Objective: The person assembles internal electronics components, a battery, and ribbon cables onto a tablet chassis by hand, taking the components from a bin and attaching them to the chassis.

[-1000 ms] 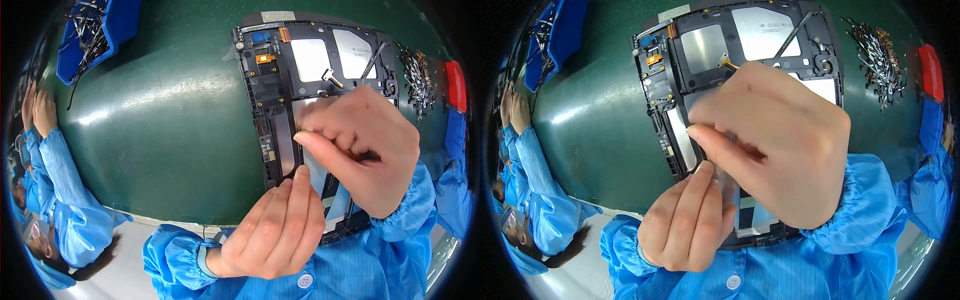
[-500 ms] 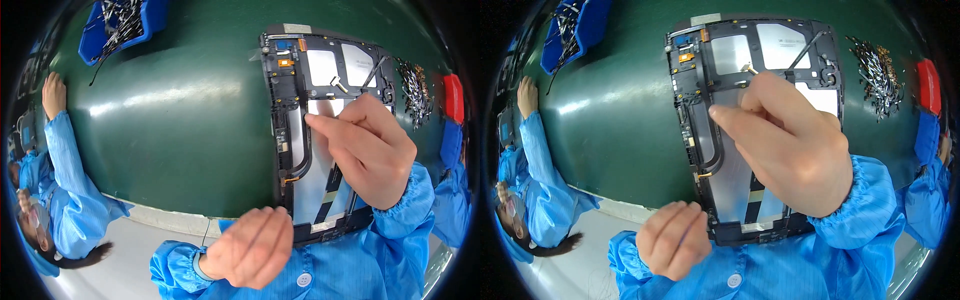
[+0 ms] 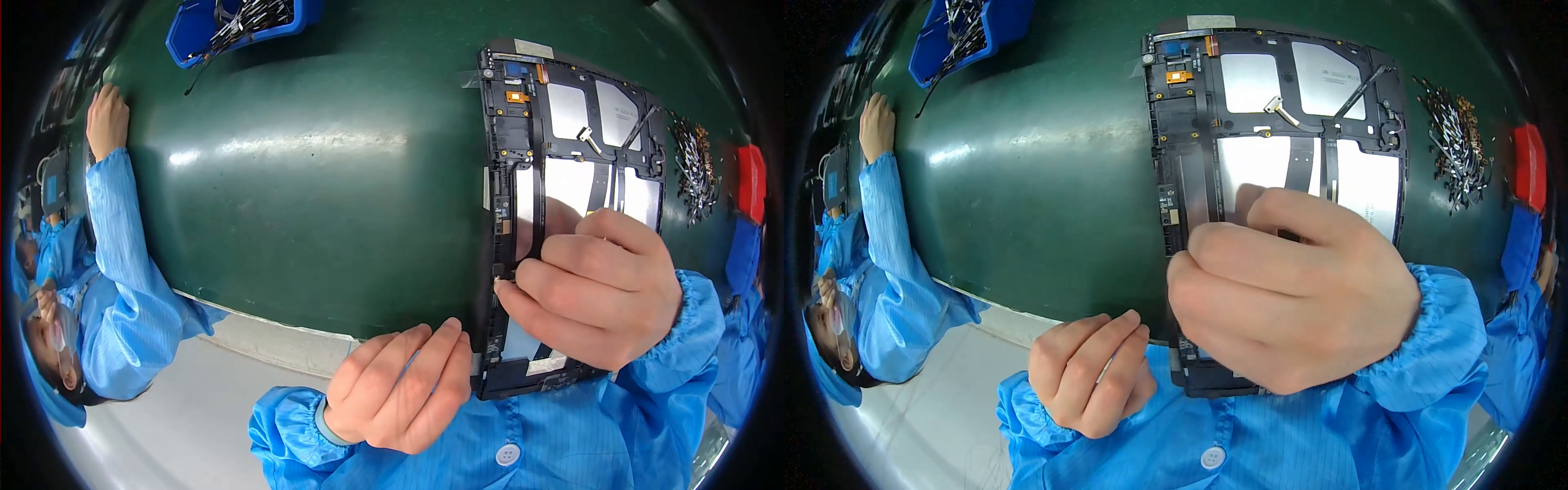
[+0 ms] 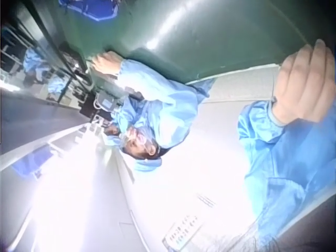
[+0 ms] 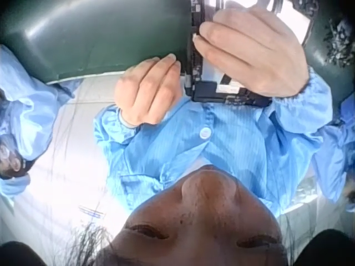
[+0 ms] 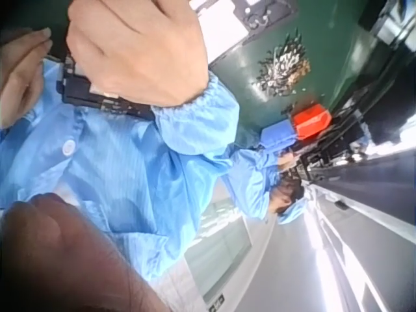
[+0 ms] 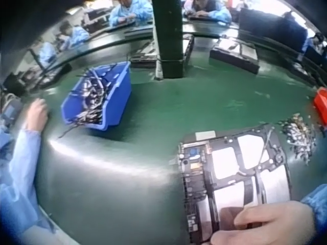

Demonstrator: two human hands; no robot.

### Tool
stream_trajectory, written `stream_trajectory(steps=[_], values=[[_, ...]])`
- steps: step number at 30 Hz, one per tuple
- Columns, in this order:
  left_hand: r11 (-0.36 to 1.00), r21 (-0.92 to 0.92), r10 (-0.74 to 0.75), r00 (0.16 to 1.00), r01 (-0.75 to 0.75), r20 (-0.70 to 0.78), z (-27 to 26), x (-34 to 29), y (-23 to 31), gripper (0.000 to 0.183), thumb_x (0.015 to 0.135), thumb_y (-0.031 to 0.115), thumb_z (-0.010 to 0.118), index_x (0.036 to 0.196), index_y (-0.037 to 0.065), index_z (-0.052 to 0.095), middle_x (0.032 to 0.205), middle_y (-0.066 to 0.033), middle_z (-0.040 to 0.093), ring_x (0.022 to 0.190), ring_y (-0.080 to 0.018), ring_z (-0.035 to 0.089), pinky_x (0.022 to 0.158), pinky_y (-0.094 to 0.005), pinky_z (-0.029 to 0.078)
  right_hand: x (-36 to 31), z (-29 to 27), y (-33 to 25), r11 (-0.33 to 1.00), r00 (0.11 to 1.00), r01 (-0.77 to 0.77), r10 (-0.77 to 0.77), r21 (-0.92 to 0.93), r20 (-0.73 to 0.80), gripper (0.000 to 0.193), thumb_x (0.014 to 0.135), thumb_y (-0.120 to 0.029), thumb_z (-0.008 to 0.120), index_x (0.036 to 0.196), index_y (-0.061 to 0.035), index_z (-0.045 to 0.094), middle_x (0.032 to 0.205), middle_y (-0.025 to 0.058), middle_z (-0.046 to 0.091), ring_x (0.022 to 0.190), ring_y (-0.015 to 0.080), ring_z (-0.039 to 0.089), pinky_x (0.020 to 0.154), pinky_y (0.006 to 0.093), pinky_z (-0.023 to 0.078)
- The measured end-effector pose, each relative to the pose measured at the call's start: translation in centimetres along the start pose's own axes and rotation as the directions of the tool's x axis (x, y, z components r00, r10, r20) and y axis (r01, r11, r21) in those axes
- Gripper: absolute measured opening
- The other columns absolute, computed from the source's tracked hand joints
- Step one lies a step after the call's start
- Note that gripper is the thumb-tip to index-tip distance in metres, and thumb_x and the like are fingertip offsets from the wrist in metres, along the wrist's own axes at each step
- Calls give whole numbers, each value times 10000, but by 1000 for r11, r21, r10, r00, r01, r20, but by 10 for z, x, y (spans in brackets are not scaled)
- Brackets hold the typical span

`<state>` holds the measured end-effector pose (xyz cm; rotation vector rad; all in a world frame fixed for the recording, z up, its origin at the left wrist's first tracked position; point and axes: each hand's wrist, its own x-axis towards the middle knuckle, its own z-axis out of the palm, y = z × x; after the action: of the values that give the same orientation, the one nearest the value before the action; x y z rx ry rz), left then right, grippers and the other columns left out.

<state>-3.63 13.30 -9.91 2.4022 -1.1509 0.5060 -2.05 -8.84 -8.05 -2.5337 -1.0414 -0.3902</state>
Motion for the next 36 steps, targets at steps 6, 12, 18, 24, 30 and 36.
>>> stream_trajectory(steps=[6,12,18,24,30,36], values=[[999,-29,-36,999,35,-23,-8,8,1,132,706,60,585,797,86,677,851,-13,690,740,-133,618,672,-225,486,14,-27,-14,996,977,-32,50,-89,207,293,553,-101,649,842,-80,692,876,-9,584,805,157,580,599,293,449],[991,-123,-44,998,50,49,-15,35,-12,196,642,-32,689,831,16,666,910,-77,669,753,-200,622,647,-282,479,-28,-58,-4,943,943,-328,330,-50,36,371,608,-88,722,978,-63,711,950,55,621,890,222,578,719,338,472],[966,-226,-109,990,127,89,-17,29,0,217,658,-41,675,870,1,665,924,-87,668,761,-225,623,665,-300,485,-21,-31,26,868,862,-496,496,26,-105,287,715,-78,757,989,-14,702,898,100,629,868,247,582,741,349,490],[824,-373,-349,901,426,256,-27,0,19,128,743,-4,669,870,-2,658,909,-119,669,757,-255,634,660,-322,502,-21,-23,41,840,832,-520,539,156,-133,207,714,10,727,921,4,719,876,88,627,810,222,595,705,303,510],[399,-393,-479,554,828,681,-35,-32,41,211,884,142,615,1005,-31,605,879,-142,674,811,-294,667,671,-367,509,-17,-20,45,869,845,-465,492,169,-207,140,729,-58,727,848,4,685,801,96,612,740,244,586,678,331,505],[69,-486,-413,468,871,781,-12,-49,54,301,888,120,628,1121,-44,531,966,-125,659,902,-141,640,790,-300,517,-12,-47,72,743,847,-527,501,413,180,165,713,-67,748,853,-15,676,750,100,631,658,188,612,627,301,498]])
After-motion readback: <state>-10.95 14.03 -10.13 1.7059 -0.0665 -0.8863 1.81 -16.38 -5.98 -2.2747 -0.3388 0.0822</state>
